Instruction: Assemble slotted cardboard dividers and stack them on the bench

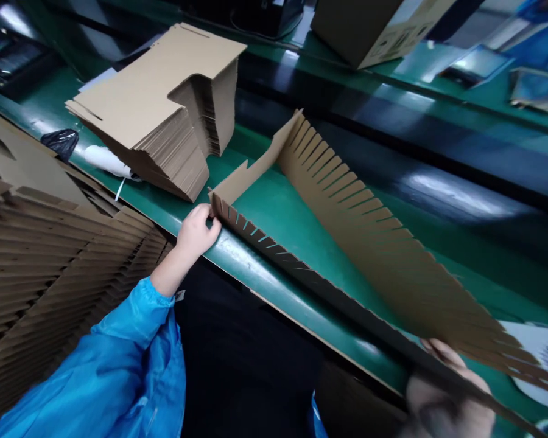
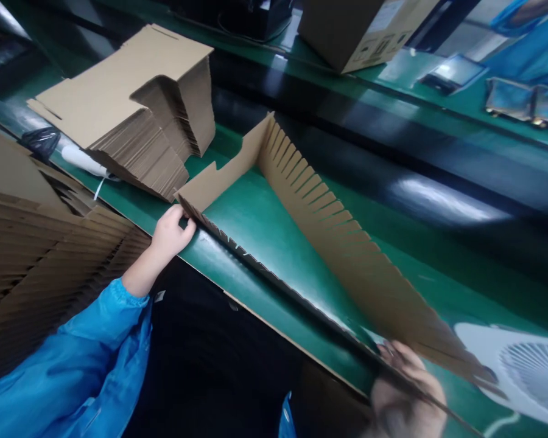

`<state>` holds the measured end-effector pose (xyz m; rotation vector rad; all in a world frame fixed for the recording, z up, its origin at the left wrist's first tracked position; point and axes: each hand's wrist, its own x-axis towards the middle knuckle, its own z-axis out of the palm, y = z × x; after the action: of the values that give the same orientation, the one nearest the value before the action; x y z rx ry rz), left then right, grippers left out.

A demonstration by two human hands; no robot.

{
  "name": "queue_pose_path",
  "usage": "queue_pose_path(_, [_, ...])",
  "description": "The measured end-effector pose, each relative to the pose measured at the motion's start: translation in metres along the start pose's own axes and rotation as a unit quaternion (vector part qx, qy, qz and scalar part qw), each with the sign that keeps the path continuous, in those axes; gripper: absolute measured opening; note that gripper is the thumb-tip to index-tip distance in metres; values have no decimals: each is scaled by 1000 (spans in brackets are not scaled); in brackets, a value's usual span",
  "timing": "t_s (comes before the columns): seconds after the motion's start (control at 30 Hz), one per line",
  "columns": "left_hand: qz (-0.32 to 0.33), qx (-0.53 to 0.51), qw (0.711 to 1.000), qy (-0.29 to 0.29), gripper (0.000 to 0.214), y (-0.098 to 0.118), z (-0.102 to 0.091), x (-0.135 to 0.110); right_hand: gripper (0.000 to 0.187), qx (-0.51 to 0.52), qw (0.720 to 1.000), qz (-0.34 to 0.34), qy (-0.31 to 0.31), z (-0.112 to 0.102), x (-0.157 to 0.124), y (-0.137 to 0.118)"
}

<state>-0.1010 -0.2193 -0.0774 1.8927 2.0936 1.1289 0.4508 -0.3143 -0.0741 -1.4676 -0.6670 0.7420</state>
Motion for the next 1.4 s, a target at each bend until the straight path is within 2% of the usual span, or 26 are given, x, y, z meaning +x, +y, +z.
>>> queue_pose_path(0.07, [-31, -12, 999, 19, 25, -1, 0, -3, 68, 21, 999, -35, 1, 10, 9, -3])
queue_pose_path(0.13, [-49, -26, 998, 25, 43, -4, -1, -4, 82, 38, 998, -19, 37, 17, 23, -3])
queue_pose_path(0.2, [-33, -21, 999, 12, 45, -8, -2, -3, 93, 40, 996, 6, 83, 23, 40, -3])
queue_pose_path(0.33, [-4, -8, 1000, 17, 36, -15, -4, 0, 84, 51, 998, 16, 39, 46, 67, -10])
queue_pose_path(0.47, [-15, -3, 1000, 20, 38, -21, -3, -2, 72, 105, 993, 38, 40, 69, 72, -24])
queue_pose_path(0.57, [-5, 1, 1000, 10, 35, -26, -3, -4, 68, 122, 991, 38, 33, 72, 67, -29])
queue_pose_path(0.67, [3, 6, 1000, -4, 22, -29, -4, -4, 70, 131, 990, 42, 43, 68, 71, -30])
queue_pose_path(0.73, [13, 5, 1000, -19, 16, -29, -5, -4, 74, 140, 986, 74, 46, 66, 87, -31])
queue_pose_path(0.8, [29, -1, 999, -27, 14, -28, -8, -2, 81, 154, 978, 136, 41, 68, 112, -35])
queue_pose_path(0.87, [37, -3, 999, -27, 12, -26, -10, -1, 87, 178, 958, 210, 79, 72, 137, -39])
queue_pose_path(0.97, [36, 1, 999, -23, 11, -23, -12, 1, 93, 239, 942, 219, 88, 79, 156, -43])
queue_pose_path(1.07, [42, 6, 999, -18, 12, -21, -13, 1, 99, 204, 949, 212, 110, 81, 153, -41])
queue_pose_path(1.17, [35, 17, 999, -28, 14, -21, -14, 0, 91, 155, 964, 186, 109, 76, 139, -37])
queue_pose_path(1.27, [26, 31, 999, -37, 17, -21, -13, 2, 87, 141, 975, 134, 107, 62, 121, -28])
queue_pose_path(1.4, [17, 43, 999, -21, 17, -15, -8, 3, 81, 114, 974, 75, 180, 36, 85, -10])
